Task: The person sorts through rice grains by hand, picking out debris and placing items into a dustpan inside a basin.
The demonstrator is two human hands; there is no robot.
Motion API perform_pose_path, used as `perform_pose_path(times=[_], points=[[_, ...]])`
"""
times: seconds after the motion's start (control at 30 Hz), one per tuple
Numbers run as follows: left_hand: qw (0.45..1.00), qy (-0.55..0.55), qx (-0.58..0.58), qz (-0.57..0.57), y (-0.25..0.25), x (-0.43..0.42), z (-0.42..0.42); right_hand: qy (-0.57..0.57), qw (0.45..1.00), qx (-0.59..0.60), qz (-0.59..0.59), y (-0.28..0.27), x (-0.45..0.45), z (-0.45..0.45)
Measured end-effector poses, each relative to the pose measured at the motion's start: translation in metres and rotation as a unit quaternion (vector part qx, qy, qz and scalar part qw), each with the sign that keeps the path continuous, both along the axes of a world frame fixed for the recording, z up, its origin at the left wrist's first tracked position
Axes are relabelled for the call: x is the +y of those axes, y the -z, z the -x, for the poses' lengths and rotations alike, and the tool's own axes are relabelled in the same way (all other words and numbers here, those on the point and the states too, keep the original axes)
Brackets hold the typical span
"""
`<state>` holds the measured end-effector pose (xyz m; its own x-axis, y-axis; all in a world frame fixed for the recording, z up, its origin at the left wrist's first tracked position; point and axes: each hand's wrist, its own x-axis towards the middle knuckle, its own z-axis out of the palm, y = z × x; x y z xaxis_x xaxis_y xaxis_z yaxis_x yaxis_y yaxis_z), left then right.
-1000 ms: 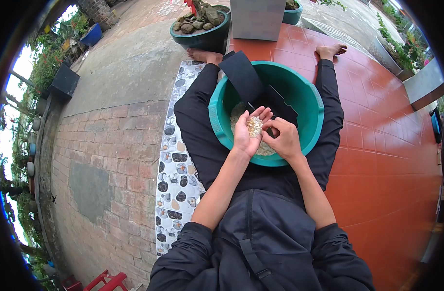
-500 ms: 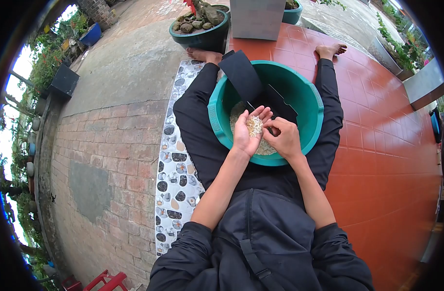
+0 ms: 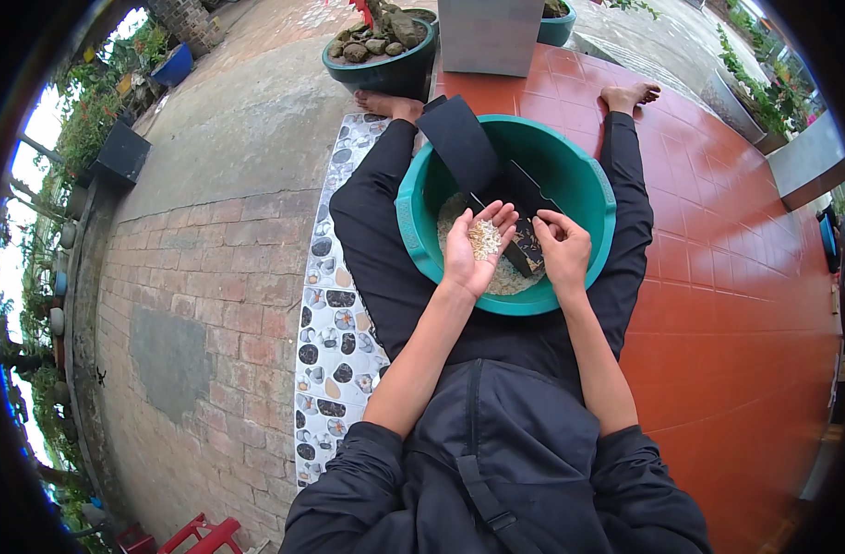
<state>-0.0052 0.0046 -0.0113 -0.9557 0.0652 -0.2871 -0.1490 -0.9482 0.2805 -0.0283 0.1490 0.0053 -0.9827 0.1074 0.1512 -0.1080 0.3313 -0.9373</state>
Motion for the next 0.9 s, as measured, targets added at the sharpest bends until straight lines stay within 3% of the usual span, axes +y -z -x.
perform_pose_path(times=[0.07, 0.33, 0.5, 0.9], points=[[1.000, 0.001, -0.002, 0.000, 0.000, 0.000, 0.000, 0.014, 0.997, -0.003, 0.072, 0.007, 0.002, 0.005], [1.000, 0.000, 0.002, 0.010, -0.001, 0.000, 0.000, 0.023, 0.992, 0.026, 0.123, 0.005, 0.002, 0.004], [1.000, 0.004, 0.001, 0.011, -0.001, 0.000, 0.000, -0.108, 0.988, 0.102, -0.041, -0.014, -0.013, -0.011], [1.000, 0.018, 0.005, 0.025, -0.004, 0.001, -0.002, -0.153, 0.960, 0.163, -0.167, -0.011, -0.018, -0.016]])
